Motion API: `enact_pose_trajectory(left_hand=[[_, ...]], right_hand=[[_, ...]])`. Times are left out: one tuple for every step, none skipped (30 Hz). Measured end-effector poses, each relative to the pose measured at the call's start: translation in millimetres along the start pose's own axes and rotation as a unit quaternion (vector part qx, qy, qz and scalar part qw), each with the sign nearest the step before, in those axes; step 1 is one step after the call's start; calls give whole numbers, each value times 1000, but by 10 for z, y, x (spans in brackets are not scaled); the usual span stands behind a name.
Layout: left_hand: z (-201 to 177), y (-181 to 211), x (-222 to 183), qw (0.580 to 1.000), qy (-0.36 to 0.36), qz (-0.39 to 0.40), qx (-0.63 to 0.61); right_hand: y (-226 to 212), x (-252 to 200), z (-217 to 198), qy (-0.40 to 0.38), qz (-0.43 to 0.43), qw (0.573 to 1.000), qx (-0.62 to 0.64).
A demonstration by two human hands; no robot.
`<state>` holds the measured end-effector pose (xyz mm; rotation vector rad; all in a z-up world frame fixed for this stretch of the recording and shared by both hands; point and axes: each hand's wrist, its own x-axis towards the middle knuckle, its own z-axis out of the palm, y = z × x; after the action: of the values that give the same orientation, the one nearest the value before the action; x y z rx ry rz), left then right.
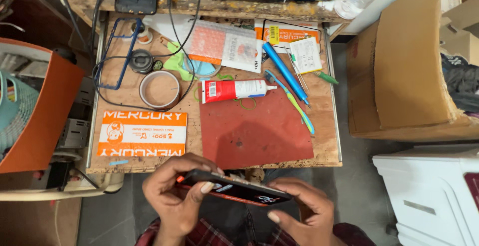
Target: The person applies adhesive to the back of a smartphone chassis, then attaches a new back cover. They press the cover into place and smooth the edges to ensure adhesion.
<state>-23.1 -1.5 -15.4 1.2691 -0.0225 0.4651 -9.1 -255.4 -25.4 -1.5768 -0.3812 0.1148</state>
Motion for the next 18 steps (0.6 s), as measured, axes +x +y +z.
enact_pose_trajectory(left_hand=[[6, -8, -35, 1000, 3, 6, 0], [1, -16, -68, 1000, 6, 13, 0], [-6, -28, -102, 1000, 12, 18, 0], [-26, -47, -116, 1000, 9, 5, -2], [-52, -60, -125, 1000, 7, -7, -3], [-72, -66, -136, 1000, 5, -20, -5], [-83, -71, -141, 1000, -1, -25, -4], [-91, -71, -143, 1000, -7, -30, -3], [-97, -72, -139, 999, -13, -36, -2], [-102, -72, -133, 999, -19, -34, 7], [-104, -73, -135, 999, -26, -35, 14], [-108, -75, -135, 999, -33, -36, 21], [-124, -78, -120, 998, -43, -45, 29], [-153, -75, -100, 996, -54, -55, 37], [-182, -68, -83, 995, -64, -65, 45], [-207, -58, -65, 993, -72, -68, 59], [-219, -43, -51, 992, -79, -71, 73], [-213, -24, -34, 990, -86, -74, 87]], right_hand=[[10, 0, 25, 11, -7, 1000, -5], [18, -1, 20, 12, -19, 1000, -13], [26, 1, 3, 11, -28, 999, -20], [32, 4, -13, 10, -38, 999, -28], [27, 4, -31, 11, -39, 999, -36], [9, 2, -51, 12, -40, 998, -45], [-5, 26, -69, 12, -43, 998, -52], [-26, 52, -89, 11, -43, 997, -60], [-53, 78, -114, 12, -44, 997, -67], [-77, 106, -138, 12, -44, 996, -75], [-106, 121, -161, 7, -41, 997, -72], [-132, 137, -185, 3, -38, 997, -70], [-152, 165, -210, -2, -37, 997, -67], [-169, 194, -236, -10, -38, 996, -81], [-188, 218, -261, -18, -38, 995, -94], [-203, 240, -282, -25, -38, 993, -107], [-219, 259, -306, -34, -28, 993, -110], [-234, 277, -326, -43, -19, 992, -113]])
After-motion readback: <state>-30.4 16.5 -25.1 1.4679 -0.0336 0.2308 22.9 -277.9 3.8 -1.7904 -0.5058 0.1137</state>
